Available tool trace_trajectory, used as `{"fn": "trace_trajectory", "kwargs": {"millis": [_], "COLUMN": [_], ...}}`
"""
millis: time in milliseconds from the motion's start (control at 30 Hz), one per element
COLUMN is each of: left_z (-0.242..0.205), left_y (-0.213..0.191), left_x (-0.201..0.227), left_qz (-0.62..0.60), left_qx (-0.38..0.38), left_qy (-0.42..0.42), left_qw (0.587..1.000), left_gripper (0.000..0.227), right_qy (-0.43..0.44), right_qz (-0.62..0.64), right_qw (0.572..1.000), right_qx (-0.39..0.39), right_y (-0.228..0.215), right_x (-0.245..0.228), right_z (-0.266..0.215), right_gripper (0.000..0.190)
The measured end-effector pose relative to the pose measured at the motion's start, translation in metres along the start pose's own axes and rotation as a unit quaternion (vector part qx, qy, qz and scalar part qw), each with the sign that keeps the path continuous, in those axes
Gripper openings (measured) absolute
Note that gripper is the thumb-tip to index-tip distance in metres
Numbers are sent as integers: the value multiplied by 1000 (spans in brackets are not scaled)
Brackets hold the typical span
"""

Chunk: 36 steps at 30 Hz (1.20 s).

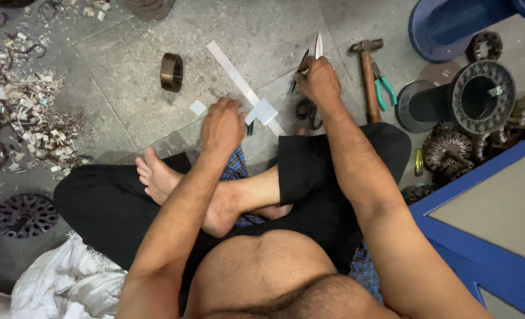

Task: The person sits on the floor and uses a ruler and marker to draw lines on a white rectangular strip. They measure and mark the strip multiple times, adjusting the ruler's position between marks.

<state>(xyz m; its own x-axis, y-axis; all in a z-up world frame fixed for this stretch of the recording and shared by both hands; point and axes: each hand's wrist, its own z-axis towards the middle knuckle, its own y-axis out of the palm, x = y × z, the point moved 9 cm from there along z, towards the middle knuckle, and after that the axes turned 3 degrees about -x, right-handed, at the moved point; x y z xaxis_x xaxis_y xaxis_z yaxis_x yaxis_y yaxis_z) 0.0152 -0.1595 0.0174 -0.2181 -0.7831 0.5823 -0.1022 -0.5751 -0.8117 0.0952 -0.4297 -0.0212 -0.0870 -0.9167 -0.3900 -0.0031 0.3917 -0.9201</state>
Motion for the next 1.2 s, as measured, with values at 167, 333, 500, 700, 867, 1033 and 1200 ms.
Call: {"fn": "trace_trajectory", "kwargs": {"millis": [167,333,500,700,867,1033,1200], "left_z": [20,18,22,32,33,34,30], "left_y": [29,48,56,25,26,56,56], "left_x": [31,20,-2,-50,-84,-97,-103], "left_qz": [20,17,-72,-168,-354,-532,-523], "left_qx": [-36,-74,-82,33,117,86,106], "left_qy": [59,70,12,-112,-160,-200,-216], "left_qw": [997,995,994,979,914,818,818], "left_gripper": [49,56,41,23,16,16,19], "right_qy": [73,39,-20,-187,-178,-154,-160], "right_qz": [-15,19,54,48,-74,-106,-81], "right_qw": [997,998,998,979,977,982,983], "right_qx": [-6,33,-27,-70,-94,-25,23], "right_y": [9,6,16,25,41,47,50], "right_x": [11,0,-15,-70,-110,-109,-91], "right_z": [-2,2,1,-21,-51,-50,-41], "right_gripper": [37,30,33,19,46,26,24]}}
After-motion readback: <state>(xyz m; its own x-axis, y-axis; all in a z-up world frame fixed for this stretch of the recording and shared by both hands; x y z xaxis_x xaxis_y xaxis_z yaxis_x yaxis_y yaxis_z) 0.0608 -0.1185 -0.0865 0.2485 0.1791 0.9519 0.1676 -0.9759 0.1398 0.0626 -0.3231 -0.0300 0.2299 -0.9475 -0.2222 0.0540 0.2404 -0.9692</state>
